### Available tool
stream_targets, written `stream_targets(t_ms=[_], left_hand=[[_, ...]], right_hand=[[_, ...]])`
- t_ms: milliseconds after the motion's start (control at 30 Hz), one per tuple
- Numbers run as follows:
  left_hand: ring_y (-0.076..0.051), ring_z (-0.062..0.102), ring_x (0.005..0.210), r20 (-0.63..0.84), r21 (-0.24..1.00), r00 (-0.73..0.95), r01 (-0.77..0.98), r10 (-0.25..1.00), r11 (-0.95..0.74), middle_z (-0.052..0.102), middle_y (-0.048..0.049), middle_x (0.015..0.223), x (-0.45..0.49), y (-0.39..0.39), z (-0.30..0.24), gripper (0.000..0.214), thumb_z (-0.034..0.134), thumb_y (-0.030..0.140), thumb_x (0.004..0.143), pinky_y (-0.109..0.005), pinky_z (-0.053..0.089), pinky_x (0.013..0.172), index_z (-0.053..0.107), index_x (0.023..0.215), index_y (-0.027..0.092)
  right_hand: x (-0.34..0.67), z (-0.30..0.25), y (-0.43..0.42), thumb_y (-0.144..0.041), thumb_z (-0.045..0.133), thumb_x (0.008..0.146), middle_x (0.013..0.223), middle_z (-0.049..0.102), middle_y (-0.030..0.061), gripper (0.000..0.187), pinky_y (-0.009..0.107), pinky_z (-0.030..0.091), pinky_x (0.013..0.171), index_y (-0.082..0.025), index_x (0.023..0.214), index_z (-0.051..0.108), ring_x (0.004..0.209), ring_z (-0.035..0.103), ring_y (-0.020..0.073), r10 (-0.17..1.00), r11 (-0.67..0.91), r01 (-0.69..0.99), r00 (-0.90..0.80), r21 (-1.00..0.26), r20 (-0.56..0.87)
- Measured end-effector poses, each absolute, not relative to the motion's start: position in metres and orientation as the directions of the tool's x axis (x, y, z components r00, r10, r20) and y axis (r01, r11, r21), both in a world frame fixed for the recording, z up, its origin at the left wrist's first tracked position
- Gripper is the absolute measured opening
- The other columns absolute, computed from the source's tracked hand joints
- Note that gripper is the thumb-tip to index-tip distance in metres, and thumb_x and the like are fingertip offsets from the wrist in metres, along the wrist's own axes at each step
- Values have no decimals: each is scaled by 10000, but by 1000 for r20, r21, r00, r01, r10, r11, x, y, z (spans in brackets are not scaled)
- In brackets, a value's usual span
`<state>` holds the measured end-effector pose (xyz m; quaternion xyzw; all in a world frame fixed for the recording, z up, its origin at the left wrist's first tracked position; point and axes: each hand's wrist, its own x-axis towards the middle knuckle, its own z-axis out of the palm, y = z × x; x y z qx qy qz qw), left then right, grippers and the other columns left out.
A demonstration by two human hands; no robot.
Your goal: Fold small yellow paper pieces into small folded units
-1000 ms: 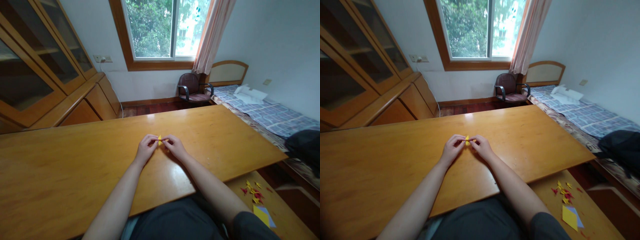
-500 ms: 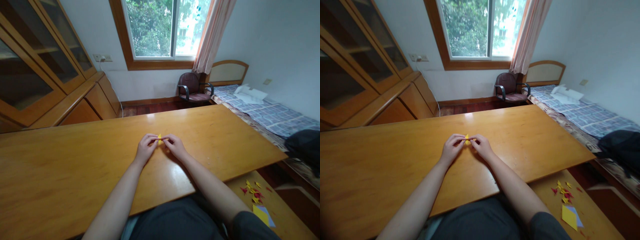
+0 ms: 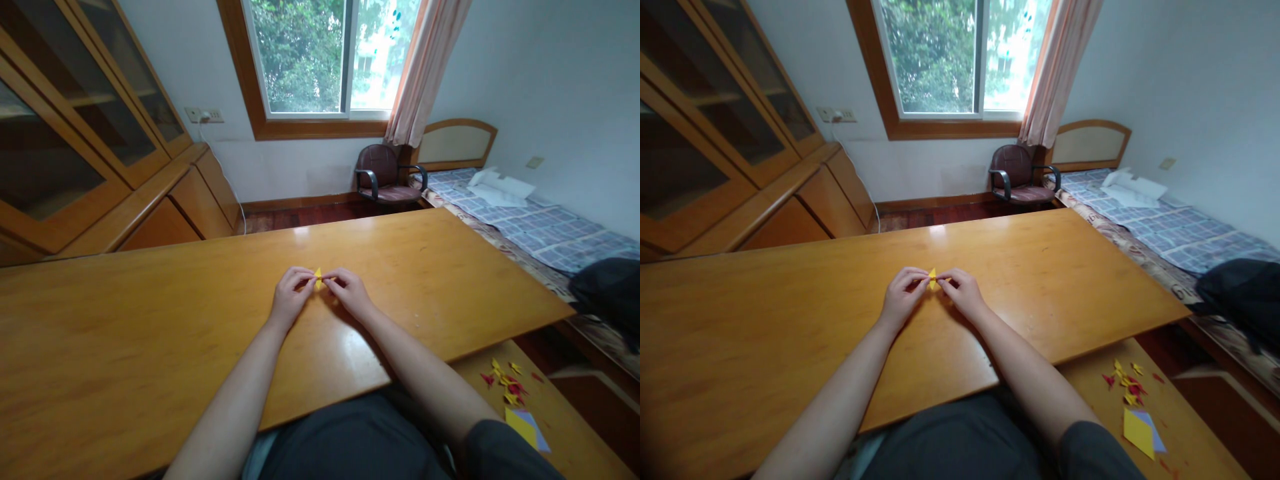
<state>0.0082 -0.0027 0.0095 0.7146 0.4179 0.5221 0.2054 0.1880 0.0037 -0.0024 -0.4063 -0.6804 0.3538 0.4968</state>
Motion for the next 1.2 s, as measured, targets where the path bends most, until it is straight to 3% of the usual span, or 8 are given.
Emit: stream_targets(t_ms=[533,700,900,1200], left_hand=[[-165,610,906,597,707,131,381,792,-596,639,-43,926,7,-1,7,125,620,257,884,-298,519,818,725,944,224],[-173,611,935,559,751,168,311,812,-582,636,-57,961,4,-2,6,256,474,274,961,-320,518,843,722,947,211],[-166,614,854,538,756,164,341,827,-559,641,-40,898,7,-4,7,103,602,263,890,-302,515,780,680,911,199],[-159,619,870,494,749,259,358,830,-558,628,-39,936,10,-4,6,128,603,214,877,-295,538,785,662,991,216]], right_hand=[[189,-8,6,-237,604,885,834,664,26,141,253,496,661,-196,966,712,647,607,131,897,436,184,-176,-881,407],[192,-9,7,-215,590,882,836,645,20,131,258,498,658,-198,948,703,652,610,132,899,426,147,-182,-893,399],[192,-4,7,-191,575,856,822,621,13,122,252,499,648,-191,882,694,655,606,127,897,421,102,-196,-901,397],[197,-2,7,-170,567,837,838,623,21,134,260,497,667,-193,875,693,696,602,139,896,427,128,-197,-895,399]])
